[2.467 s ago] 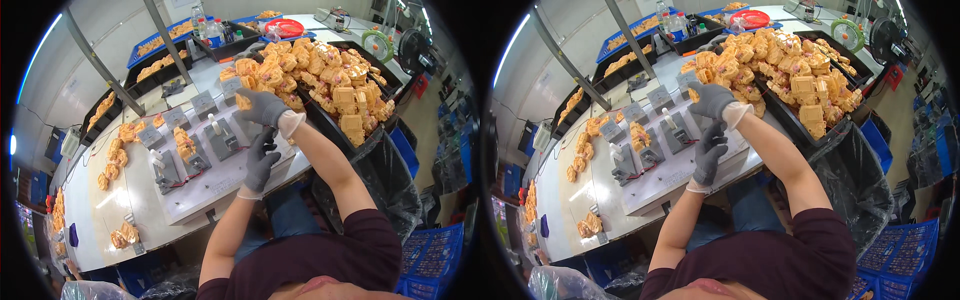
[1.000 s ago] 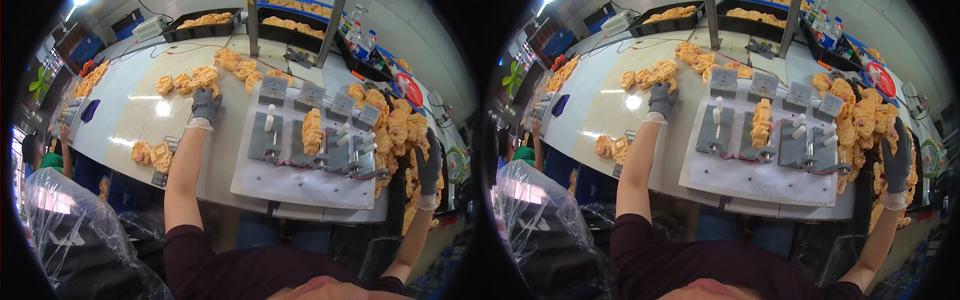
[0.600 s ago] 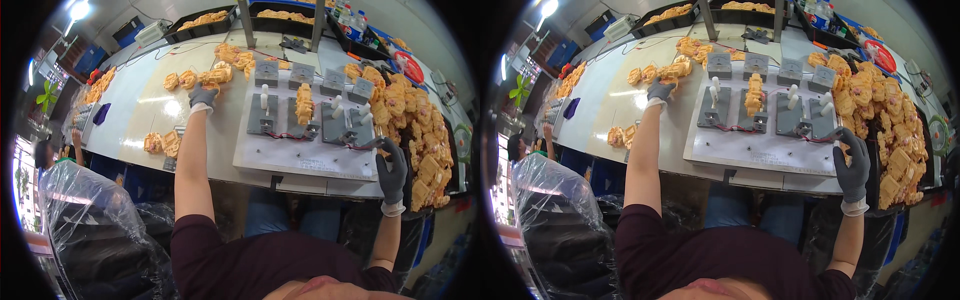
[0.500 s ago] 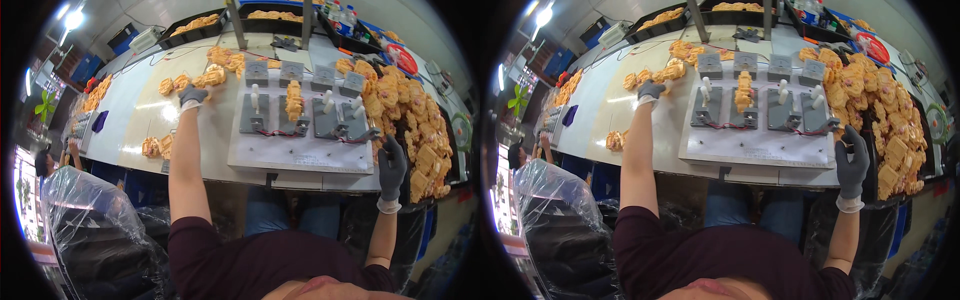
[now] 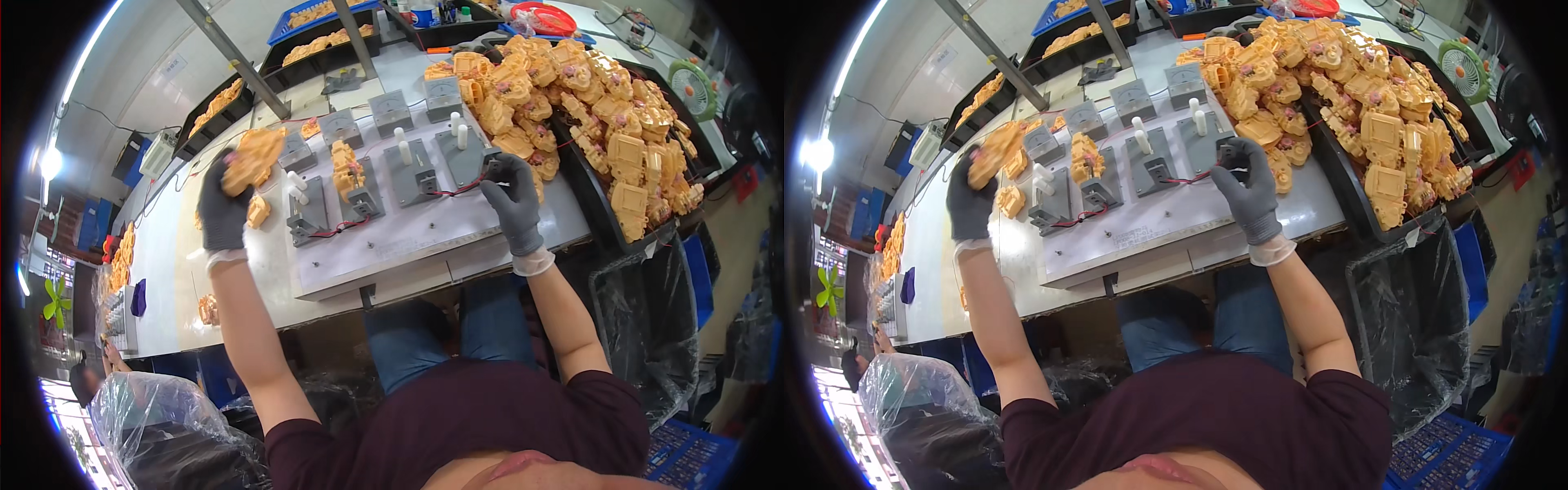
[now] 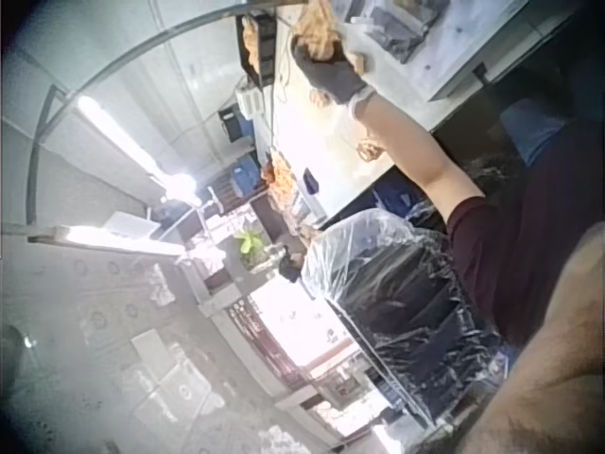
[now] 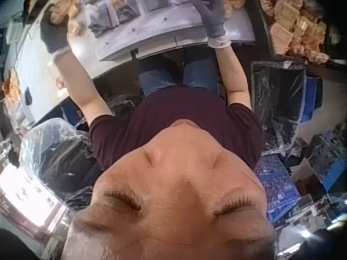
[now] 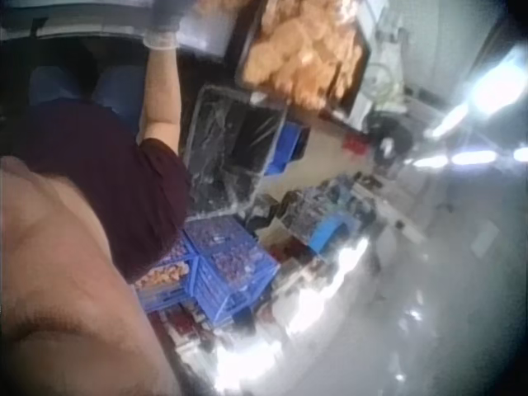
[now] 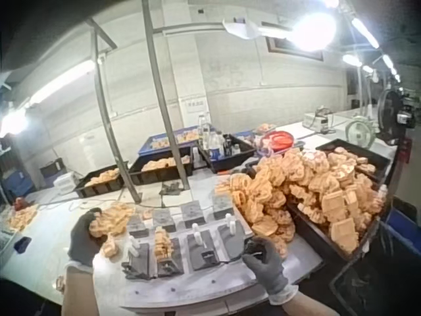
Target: The person assembles small electronic components by hand. They pick up yellow plastic housings and insert them into metal fixtures on a workbench, then connect red and black wires to terminals on the fixtures. The person repeats this process for multiple units, moving finished items to a pile on the right.
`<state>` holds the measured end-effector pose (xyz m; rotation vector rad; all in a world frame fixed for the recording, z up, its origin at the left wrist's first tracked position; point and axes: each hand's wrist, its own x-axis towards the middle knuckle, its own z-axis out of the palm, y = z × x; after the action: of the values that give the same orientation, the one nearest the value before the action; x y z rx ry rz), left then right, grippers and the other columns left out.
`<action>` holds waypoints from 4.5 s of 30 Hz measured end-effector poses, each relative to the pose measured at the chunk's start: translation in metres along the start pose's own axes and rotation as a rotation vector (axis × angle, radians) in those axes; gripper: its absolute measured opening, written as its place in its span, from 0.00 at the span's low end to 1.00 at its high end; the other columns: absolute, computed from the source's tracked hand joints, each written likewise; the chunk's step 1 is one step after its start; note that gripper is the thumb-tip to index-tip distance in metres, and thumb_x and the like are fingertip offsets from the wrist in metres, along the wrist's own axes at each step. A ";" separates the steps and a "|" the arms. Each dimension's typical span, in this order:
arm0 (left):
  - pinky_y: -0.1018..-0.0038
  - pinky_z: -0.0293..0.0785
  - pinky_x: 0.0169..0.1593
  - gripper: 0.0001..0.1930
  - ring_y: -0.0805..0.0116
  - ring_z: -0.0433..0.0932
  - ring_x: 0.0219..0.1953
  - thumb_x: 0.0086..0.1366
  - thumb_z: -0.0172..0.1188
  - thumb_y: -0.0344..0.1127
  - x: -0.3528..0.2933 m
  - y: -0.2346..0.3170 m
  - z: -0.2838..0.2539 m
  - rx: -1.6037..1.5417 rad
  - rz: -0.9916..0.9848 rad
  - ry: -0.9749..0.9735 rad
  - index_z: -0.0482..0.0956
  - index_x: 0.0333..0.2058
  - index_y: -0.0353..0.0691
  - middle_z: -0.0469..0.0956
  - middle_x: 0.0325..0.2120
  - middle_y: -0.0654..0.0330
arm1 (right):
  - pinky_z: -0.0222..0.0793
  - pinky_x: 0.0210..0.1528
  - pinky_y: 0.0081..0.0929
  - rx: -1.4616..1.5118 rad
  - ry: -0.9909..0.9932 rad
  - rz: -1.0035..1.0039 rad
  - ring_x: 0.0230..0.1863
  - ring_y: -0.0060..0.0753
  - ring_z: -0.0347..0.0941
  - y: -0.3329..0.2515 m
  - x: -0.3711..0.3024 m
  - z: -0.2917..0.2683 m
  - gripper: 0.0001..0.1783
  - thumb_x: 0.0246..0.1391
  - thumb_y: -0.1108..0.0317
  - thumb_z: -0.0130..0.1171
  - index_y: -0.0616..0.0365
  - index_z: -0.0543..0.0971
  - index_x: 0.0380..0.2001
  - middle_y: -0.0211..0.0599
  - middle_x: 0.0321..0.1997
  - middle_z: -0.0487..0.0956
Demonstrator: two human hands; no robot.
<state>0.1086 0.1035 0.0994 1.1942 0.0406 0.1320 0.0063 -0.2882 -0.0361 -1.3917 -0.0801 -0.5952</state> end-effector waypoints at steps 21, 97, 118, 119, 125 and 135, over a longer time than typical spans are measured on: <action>0.55 0.63 0.55 0.26 0.36 0.66 0.52 0.62 0.46 0.53 -0.043 -0.142 0.264 1.451 0.175 -0.695 0.67 0.52 0.40 0.60 0.55 0.37 | 0.66 0.35 0.16 0.098 -0.103 0.087 0.32 0.17 0.66 0.001 -0.001 -0.010 0.20 0.42 0.77 0.62 0.60 0.69 0.41 0.28 0.31 0.70; 0.71 0.80 0.33 0.28 0.62 0.79 0.37 0.61 0.56 0.47 -0.123 -0.050 -0.073 -0.343 0.183 0.059 0.63 0.52 0.32 0.75 0.42 0.53 | 0.65 0.30 0.16 -0.475 -0.476 -0.018 0.26 0.16 0.69 -0.005 -0.052 0.119 0.10 0.48 0.74 0.59 0.63 0.80 0.36 0.31 0.29 0.76; 0.65 0.55 0.60 0.30 0.57 0.61 0.58 0.35 0.64 0.39 -0.122 -0.149 0.036 0.034 0.345 -0.456 0.77 0.42 0.35 0.61 0.55 0.50 | 0.72 0.38 0.38 -0.855 -0.587 -0.156 0.37 0.47 0.75 0.001 -0.050 0.128 0.20 0.38 0.59 0.66 0.54 0.78 0.37 0.43 0.35 0.78; 0.65 0.55 0.60 0.30 0.57 0.60 0.59 0.35 0.63 0.39 -0.122 -0.151 0.035 0.015 0.307 -0.466 0.77 0.42 0.35 0.61 0.55 0.50 | 0.72 0.38 0.38 -0.861 -0.565 -0.142 0.37 0.46 0.75 -0.001 -0.051 0.128 0.19 0.39 0.59 0.66 0.55 0.78 0.36 0.43 0.35 0.78; 0.72 0.65 0.54 0.29 0.66 0.70 0.50 0.37 0.59 0.32 -0.131 -0.136 0.037 -0.195 0.074 -0.495 0.74 0.44 0.32 0.68 0.49 0.55 | 0.72 0.32 0.33 -0.554 -0.376 -0.100 0.30 0.46 0.77 -0.044 -0.022 0.127 0.11 0.47 0.65 0.59 0.56 0.78 0.34 0.43 0.28 0.79; 0.74 0.70 0.47 0.33 0.69 0.74 0.41 0.37 0.52 0.27 -0.142 -0.144 0.037 -0.091 0.040 -0.308 0.68 0.50 0.31 0.74 0.39 0.59 | 0.70 0.44 0.37 -1.104 -0.874 0.060 0.41 0.47 0.76 -0.049 0.058 0.198 0.37 0.43 0.51 0.57 0.44 0.63 0.59 0.50 0.39 0.78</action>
<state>-0.0166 -0.0003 -0.0258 1.1132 -0.2568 -0.0155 0.0909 -0.1260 0.0701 -2.6431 -0.4549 0.1360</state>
